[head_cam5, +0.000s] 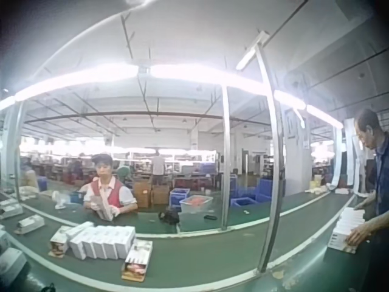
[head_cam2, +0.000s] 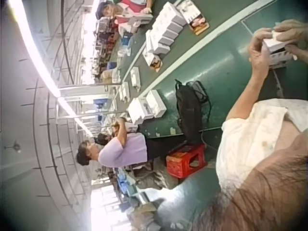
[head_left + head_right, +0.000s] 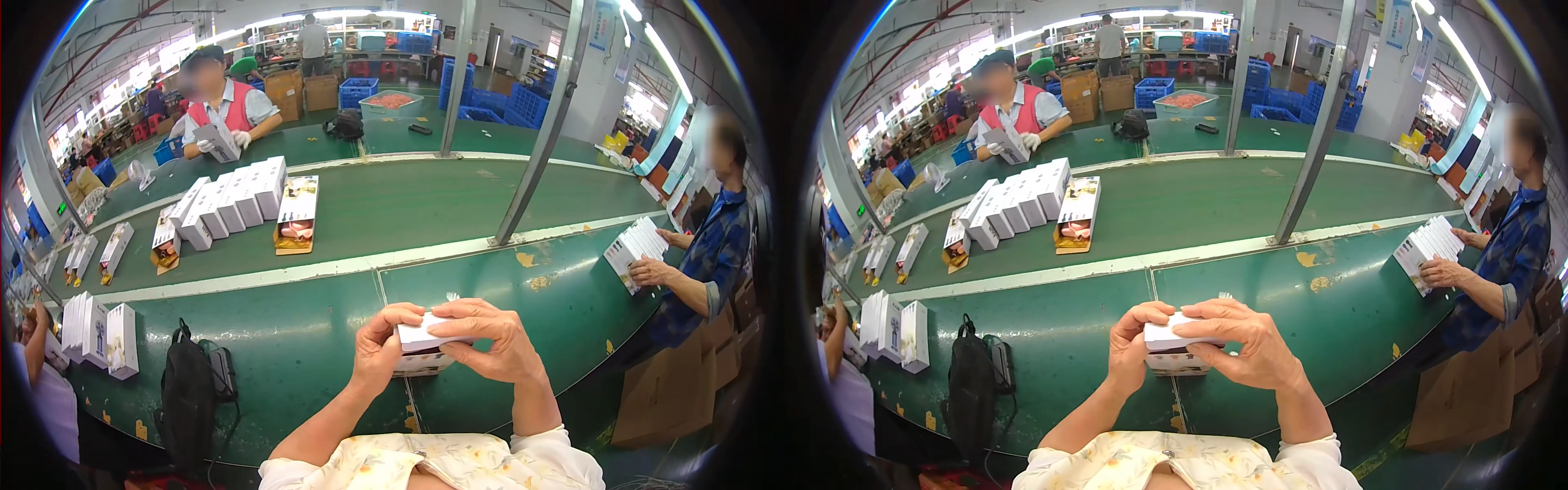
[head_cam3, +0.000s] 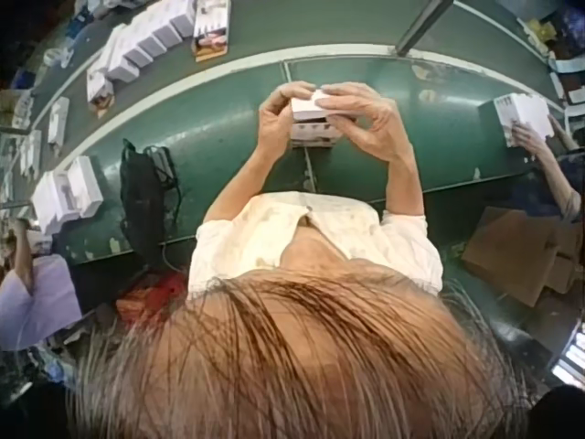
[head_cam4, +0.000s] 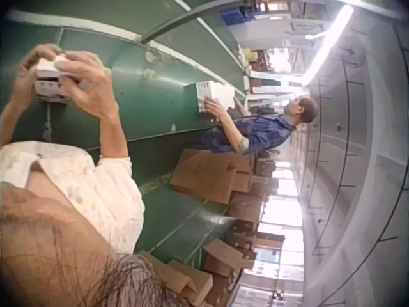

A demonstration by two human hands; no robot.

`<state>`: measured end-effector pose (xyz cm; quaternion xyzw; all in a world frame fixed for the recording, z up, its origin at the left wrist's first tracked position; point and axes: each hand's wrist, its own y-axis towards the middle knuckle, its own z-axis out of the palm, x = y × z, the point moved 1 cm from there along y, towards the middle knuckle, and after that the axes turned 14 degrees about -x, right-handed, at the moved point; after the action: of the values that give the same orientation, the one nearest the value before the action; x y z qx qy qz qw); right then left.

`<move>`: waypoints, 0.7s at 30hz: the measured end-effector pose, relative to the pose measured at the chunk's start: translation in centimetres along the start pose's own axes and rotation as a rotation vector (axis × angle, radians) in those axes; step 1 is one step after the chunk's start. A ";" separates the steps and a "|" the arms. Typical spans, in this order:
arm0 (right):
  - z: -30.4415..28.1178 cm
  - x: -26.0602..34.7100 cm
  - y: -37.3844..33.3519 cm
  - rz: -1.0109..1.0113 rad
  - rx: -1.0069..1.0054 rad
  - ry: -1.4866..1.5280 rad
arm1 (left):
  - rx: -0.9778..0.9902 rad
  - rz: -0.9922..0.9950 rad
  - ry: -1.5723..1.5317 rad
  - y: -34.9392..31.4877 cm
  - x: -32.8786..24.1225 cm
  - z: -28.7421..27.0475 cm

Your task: The person packs items on an assembly line by taking open product boxes from a conveyor belt, folding and closing the flaps of each box by hand, and stacking the closed boxes on the conveyor table.

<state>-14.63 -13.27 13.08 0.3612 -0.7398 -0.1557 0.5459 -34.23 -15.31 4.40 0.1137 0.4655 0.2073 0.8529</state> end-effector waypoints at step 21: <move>10.7 4.3 -1.1 -0.117 0.094 -0.219 | 0.048 0.620 0.418 -2.2 -5.4 -7.7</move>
<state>-24.72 -18.83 11.57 0.4096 -0.7790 -0.1909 0.4346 -42.77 -19.75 3.35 0.2243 0.5776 0.4634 0.6335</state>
